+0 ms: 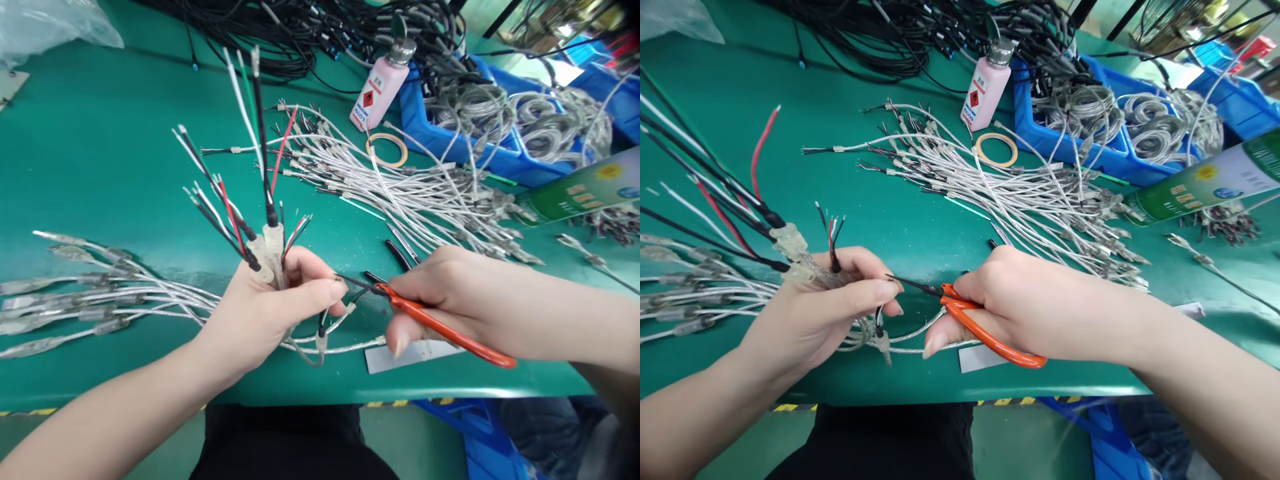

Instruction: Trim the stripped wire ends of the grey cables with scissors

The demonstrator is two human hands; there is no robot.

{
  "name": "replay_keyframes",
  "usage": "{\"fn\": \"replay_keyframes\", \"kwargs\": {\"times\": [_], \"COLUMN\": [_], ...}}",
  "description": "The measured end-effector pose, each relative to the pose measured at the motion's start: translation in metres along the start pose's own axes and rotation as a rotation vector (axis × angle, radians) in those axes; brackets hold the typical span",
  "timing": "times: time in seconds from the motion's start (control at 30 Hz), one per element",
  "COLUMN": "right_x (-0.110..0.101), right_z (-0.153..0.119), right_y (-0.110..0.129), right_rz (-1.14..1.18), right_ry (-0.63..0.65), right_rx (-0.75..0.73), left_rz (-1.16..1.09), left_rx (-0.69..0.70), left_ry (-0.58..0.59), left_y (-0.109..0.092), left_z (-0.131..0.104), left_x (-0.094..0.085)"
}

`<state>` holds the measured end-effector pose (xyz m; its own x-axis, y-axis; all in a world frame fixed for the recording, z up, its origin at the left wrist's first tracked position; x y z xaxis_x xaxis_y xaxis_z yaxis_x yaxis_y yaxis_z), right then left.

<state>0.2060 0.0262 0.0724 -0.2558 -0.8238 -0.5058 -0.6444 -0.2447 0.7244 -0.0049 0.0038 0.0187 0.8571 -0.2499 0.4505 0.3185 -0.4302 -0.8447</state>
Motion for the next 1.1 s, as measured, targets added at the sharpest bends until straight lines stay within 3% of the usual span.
{"fn": "replay_keyframes", "kwargs": {"times": [0.23,0.33,0.5,0.63,0.7,0.83,0.93,1.1], "right_x": [0.004,0.007,0.009,0.019,0.032,0.065,0.081,0.086], "right_z": [0.003,0.005,0.010,0.011,0.013,0.025,0.035,0.041], "right_y": [-0.007,-0.007,-0.013,-0.018,-0.018,-0.010,-0.004,-0.002], "right_rz": [-0.044,0.045,0.415,0.575,0.652,0.861,0.955,1.012], "right_ry": [-0.014,-0.089,-0.481,-0.763,-0.754,-0.580,-0.608,-0.619], "right_rx": [-0.033,-0.010,0.161,0.119,0.055,-0.019,-0.017,-0.055], "left_rz": [-0.048,-0.071,-0.114,-0.107,-0.078,-0.063,-0.085,-0.189], "left_rx": [-0.022,-0.011,-0.012,-0.027,-0.037,-0.003,0.001,-0.046], "left_ry": [0.008,0.016,0.016,-0.045,-0.072,-0.071,-0.062,-0.027], "left_y": [-0.001,-0.001,-0.002,0.000,0.002,0.002,0.001,0.001], "left_z": [-0.001,0.000,0.004,0.005,0.005,0.006,0.006,0.004], "left_x": [0.000,0.001,0.005,0.005,0.004,0.004,0.006,0.010]}}
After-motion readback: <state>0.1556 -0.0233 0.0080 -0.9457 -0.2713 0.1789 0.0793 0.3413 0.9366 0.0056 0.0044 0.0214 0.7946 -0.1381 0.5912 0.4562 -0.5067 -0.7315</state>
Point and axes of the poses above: each hand's wrist, its own z-axis towards the middle knuckle, its own x-axis out of the palm, y = z × x, the point moved 1 cm from there along z, towards the middle knuckle, and after that the axes turned 3 degrees about y, right-handed, at the moved point
